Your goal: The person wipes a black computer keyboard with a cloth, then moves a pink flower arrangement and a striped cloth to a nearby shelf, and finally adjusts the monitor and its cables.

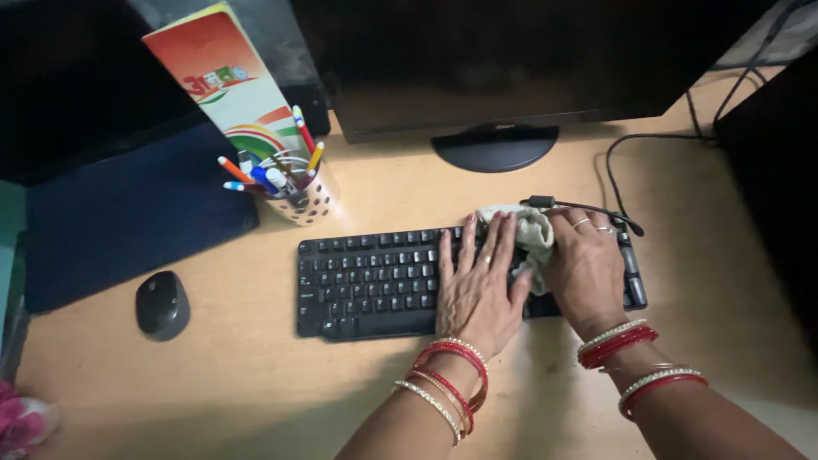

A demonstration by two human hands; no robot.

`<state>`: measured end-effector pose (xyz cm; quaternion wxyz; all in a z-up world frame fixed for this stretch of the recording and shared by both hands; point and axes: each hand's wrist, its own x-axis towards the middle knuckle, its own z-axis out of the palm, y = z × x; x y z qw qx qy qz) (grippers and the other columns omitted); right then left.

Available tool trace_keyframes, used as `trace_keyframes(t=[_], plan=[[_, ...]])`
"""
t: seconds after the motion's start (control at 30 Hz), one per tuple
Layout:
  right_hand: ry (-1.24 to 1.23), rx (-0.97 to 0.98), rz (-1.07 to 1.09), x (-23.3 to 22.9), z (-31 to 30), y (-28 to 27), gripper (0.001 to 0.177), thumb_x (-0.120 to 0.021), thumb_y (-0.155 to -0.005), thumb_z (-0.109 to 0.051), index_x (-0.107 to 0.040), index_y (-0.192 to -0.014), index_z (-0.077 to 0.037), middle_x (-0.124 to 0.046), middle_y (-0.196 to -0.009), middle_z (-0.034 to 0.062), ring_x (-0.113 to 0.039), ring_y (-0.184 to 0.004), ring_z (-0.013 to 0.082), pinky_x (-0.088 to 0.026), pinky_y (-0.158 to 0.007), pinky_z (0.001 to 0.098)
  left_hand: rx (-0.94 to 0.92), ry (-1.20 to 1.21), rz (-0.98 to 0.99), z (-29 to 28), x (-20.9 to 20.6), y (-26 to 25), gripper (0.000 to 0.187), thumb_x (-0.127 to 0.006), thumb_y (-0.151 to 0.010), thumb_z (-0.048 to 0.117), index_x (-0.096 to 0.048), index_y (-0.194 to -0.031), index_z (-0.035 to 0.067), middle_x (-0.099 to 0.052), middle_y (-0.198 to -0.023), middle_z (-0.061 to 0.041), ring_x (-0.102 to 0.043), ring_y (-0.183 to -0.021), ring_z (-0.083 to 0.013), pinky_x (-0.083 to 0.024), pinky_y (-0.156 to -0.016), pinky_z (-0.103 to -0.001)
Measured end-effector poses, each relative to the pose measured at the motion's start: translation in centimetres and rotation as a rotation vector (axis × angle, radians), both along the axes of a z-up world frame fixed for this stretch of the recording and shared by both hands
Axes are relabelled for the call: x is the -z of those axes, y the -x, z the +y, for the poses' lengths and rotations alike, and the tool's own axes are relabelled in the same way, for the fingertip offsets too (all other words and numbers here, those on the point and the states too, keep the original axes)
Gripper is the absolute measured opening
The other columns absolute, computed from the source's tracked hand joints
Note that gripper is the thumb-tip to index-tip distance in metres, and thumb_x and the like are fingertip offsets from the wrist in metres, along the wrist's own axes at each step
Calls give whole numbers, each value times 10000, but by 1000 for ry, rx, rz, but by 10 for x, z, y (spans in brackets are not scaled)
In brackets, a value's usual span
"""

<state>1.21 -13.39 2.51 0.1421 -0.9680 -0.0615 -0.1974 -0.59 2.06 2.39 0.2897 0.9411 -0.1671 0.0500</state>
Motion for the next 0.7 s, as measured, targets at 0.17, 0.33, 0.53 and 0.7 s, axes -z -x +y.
trace_keyframes(t=[0.17, 0.33, 0.53, 0.7], plan=[[67, 24, 15, -1, -27, -5, 258, -679, -826, -51, -747, -1071, -90, -712, -1187, 79, -636, -1147, 321, -524, -961, 437, 9, -89, -10, -3, 2, 1, 812, -592, -918, 509, -319, -1574, 117, -273, -1665, -52, -169, -1542, -343, -34, -1239, -558], [108, 172, 63, -7, -40, 7, 352, -630, -888, -36, -759, -1196, -149, -702, -1307, 49, -630, -1173, 317, -539, -946, 429, -11, -143, -43, -4, 7, 1, 784, -601, -913, 502, -348, -1569, 154, -275, -1671, -16, -173, -1545, -323, -40, -1244, -550], [105, 277, 100, 0, -57, 15, 395, -640, -874, -67, -753, -1233, -185, -653, -1403, 45, -620, -1182, 333, -541, -944, 450, -24, -160, -17, -6, 8, 0, 771, -606, -906, 518, -373, -1553, 168, -281, -1664, -9, -172, -1547, -315, -36, -1243, -557], [20, 283, 127, 12, -58, 35, 353, -613, -894, -41, -763, -1190, -161, -630, -1440, 59, -620, -1160, 361, -543, -924, 469, -35, -184, -5, -8, 9, 0, 778, -602, -900, 527, -367, -1556, 181, -279, -1658, -1, -165, -1545, -305, -32, -1239, -558]])
